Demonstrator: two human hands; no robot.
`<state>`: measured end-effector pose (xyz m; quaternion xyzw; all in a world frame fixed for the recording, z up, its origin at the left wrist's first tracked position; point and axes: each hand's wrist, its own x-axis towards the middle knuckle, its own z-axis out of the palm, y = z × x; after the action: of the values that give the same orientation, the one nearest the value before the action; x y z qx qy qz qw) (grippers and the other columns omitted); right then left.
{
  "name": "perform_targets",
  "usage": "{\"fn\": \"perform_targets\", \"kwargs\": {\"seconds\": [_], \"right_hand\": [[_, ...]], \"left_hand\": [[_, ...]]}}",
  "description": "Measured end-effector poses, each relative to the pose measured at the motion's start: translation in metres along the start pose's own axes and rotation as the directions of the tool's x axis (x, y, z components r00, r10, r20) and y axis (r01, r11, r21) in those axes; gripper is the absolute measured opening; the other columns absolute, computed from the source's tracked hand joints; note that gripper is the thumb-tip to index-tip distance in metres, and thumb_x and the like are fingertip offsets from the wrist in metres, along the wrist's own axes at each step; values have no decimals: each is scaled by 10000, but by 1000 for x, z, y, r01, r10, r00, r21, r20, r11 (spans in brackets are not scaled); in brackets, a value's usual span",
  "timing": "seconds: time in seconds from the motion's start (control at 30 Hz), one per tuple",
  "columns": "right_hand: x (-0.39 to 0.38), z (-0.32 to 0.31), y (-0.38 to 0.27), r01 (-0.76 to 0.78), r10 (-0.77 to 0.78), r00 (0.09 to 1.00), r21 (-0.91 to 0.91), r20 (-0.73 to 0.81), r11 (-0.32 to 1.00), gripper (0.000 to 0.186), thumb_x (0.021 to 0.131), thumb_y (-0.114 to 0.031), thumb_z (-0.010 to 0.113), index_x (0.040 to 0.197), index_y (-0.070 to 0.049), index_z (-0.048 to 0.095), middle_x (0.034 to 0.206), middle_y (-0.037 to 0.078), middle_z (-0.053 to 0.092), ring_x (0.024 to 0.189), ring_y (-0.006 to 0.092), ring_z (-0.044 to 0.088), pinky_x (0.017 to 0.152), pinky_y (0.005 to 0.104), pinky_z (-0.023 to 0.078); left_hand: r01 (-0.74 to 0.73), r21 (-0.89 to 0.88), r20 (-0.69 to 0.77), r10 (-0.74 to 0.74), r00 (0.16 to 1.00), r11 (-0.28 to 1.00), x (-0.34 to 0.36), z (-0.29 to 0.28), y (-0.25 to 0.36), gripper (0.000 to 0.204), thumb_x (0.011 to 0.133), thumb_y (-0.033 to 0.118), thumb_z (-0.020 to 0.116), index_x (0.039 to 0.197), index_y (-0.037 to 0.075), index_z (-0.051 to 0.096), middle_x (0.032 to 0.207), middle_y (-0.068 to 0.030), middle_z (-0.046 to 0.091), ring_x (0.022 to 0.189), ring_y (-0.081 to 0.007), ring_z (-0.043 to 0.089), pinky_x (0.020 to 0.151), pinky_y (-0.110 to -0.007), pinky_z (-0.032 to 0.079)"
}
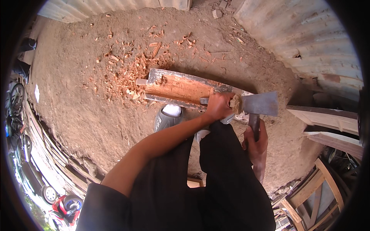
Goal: The person uses a chisel and mallet to carve a rectangular wooden block placed on the ground. They repeatedly strike the chisel to remove wood shavings and occasionally clear debris from the carved area.
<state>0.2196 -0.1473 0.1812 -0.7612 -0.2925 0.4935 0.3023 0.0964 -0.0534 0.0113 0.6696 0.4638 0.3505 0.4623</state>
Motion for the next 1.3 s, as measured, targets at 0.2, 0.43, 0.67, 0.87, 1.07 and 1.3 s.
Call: {"fn": "perform_targets", "kwargs": {"seconds": [0.2, 0.43, 0.67, 0.87, 1.07, 1.3], "right_hand": [[2, 10, 32, 107, -119, 983, -88, -137, 990, 274, 1056, -195, 604, 1272, -54, 512, 708, 3, 523, 495, 80, 501, 418, 263, 411], [0, 3, 40, 38, -29, 993, 74, -115, 997, 332, 1061, -188, 585, 1340, -41, 481, 723, 15, 530, 494, 92, 512, 416, 283, 431], [1, -10, 24, -14, 28, 997, 177, -77, 984, 401, 1063, -202, 572, 1404, -27, 454, 735, 22, 558, 485, 109, 518, 420, 275, 427], [2, -20, 27, -102, 94, 992, 104, 82, 989, 362, 1067, -205, 572, 1367, -21, 485, 744, 27, 552, 489, 93, 520, 410, 272, 429], [-4, 6, 47, 49, -15, 977, 155, -211, 987, 402, 1059, -223, 592, 1391, -36, 465, 722, 21, 536, 492, 89, 517, 415, 262, 425], [3, -17, 28, -89, 105, 989, 143, -109, 986, 286, 1065, -233, 578, 1273, -60, 487, 722, 13, 516, 471, 92, 505, 393, 282, 413]], "left_hand": [[-27, 83, 34, 24, 999, 996, 0, 14, -7, 233, 670, 151, 756, 868, 73, 660, 725, -182, 670, 708, -421, 681, 610, -519, 518], [-17, 69, 42, 14, 999, 997, 3, 13, -7, 220, 677, 146, 751, 856, 68, 650, 759, -179, 687, 743, -426, 686, 624, -520, 525], [46, 126, 90, -58, 994, 991, 3, 12, -9, 325, 728, 318, 836, 943, 96, 738, 852, -178, 724, 790, -415, 700, 681, -484, 551], [5, 111, 59, -11, 998, 994, 3, 10, -9, 215, 677, 159, 759, 849, 76, 659, 785, -191, 695, 770, -435, 686, 650, -530, 526], [9, 109, 77, -18, 997, 994, 4, 11, -2, 233, 696, 197, 779, 875, 80, 687, 788, -196, 702, 753, -433, 690, 661, -525, 540], [42, 175, 90, -58, 994, 984, 2, 10, 0, 207, 679, 143, 748, 852, 72, 659, 784, -194, 707, 767, -425, 702, 676, -531, 551]]}}
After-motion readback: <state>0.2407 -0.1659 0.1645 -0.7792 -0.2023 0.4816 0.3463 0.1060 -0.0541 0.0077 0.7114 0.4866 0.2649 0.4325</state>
